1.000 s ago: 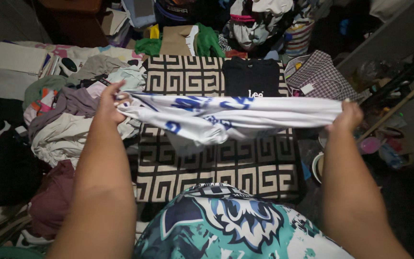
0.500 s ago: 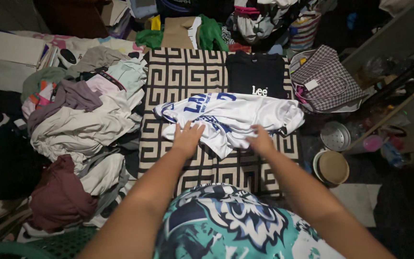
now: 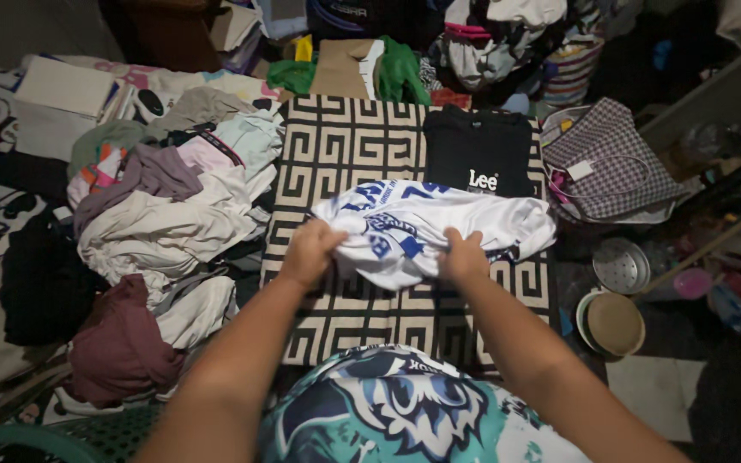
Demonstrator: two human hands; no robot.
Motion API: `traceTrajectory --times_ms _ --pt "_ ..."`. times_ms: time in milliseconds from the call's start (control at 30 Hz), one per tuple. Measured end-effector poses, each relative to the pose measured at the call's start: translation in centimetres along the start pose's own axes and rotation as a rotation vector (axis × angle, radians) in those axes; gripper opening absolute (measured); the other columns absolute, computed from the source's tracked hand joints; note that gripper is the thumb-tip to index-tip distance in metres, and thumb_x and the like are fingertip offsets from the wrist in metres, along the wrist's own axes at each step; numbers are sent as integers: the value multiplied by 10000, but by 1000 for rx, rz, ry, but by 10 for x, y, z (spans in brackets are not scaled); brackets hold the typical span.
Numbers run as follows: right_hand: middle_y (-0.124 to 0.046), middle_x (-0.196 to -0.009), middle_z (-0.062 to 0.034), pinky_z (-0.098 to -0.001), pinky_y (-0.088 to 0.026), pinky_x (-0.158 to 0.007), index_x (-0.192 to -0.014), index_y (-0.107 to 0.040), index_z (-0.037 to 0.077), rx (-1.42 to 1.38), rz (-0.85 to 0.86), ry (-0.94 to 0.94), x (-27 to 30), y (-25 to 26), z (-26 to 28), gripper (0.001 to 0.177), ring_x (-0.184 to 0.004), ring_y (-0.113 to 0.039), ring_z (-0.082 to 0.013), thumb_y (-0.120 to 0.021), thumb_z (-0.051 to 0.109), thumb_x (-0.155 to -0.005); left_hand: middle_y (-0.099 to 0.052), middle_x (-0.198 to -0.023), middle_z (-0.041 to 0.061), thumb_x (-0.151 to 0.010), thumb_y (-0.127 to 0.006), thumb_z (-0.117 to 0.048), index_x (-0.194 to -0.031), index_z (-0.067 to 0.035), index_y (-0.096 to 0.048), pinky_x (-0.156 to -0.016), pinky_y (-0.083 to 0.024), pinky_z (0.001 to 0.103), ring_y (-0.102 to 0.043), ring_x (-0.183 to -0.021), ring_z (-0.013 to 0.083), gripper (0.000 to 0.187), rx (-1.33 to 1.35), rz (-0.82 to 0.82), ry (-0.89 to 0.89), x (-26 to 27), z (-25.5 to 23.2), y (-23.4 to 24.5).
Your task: The person folds several garments one by one on a patterned surface. They smooth and fold a black t-shirt, a white and blue basketball jersey, a white long-sleeve shirt, and a purple t-shirt, stacking each folded item on the surface.
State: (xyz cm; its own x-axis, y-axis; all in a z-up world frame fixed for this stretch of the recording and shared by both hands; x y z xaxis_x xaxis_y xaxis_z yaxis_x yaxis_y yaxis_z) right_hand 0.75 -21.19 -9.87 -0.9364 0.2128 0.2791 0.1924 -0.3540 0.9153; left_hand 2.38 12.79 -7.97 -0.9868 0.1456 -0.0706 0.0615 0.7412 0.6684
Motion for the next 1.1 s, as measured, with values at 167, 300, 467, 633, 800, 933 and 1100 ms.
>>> traceTrajectory --times_ms 167,300,467,633,800,933,1100 --pt "-523 -1243 -235 -525 -500 -871 -1252 -613 128 -264 -342 98 -44 11 -33 295 -1007 -620 -434 -605 221 -971 -653 -1131 128 -966 -534 48 -1195 -74 -616 -993 -512 400 -631 -1060 306 272 203 -790 -177 2 17 74" --pt "-613 -910 -148 -443 -480 -784 -1065 -614 8 -690 -580 271 -64 41 -93 236 -865 -599 -304 -470 195 -1079 -572 -1261 153 -1043 -552 -7 -1319 -72 -501 -1031 -470 371 -570 -1154 289 287 571 -912 3 -7 54 109" --pt "-646 -954 -135 -426 -492 -778 -1093 -635 26 -1070 -771 225 -79 96 -164 267 -901 -613 -292 -517 263 -1055 -608 -1203 135 -1050 -465 -297 -1303 -193 -490 -945 -509 498 -609 -1085 315 275 1539 -280 247 -54 70 90" --pt "-683 -1023 -165 -433 -515 -804 -1161 -648 45 -1502 -430 -55 -109 61 -179 333 -960 -636 -318 -574 328 -1000 -664 -1328 142 -979 -293 -647 -1423 -93 -469 -1008 -491 562 -687 -1152 330 732 1818 -191 549 -44 87 6" --pt "-721 -1093 -195 -440 -537 -831 -1228 -661 64 -737 330 -85 -76 -60 -118 434 -1019 -659 -345 -631 392 -945 -689 -1244 178 -1001 -487 -577 -1367 8 -581 -1018 -514 504 -703 -1052 310 697 1505 475 1007 18 77 -116" --pt "-641 -1293 -223 -428 -493 -974 -1302 -644 37 -148 531 -119 -18 -117 -101 625 -1175 -627 -334 -542 583 -1017 -694 -1252 116 -1019 -593 -360 -1332 -81 -603 -1035 -519 496 -699 -1085 273 419 1496 333 817 -12 68 -90" --pt "-699 -1240 -221 -449 -521 -1015 -1302 -608 -19 -552 289 -55 -28 -89 -67 506 -1124 -687 -326 -453 375 -1024 -708 -1246 142 -1013 -541 -291 -1315 -32 -611 -1045 -519 490 -696 -1131 290 404 1587 253 524 -65 32 -29"
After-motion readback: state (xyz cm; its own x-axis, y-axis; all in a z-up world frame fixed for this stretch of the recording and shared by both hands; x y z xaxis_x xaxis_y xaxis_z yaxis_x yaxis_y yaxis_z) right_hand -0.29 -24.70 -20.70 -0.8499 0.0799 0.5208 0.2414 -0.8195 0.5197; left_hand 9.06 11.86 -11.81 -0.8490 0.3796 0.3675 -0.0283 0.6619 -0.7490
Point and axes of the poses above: each hand's wrist, its own x-axis away from the middle knuckle, its own y-axis out of the back of the hand, z = x × y, the point moved 10 cm from there along -x, towards the middle knuckle
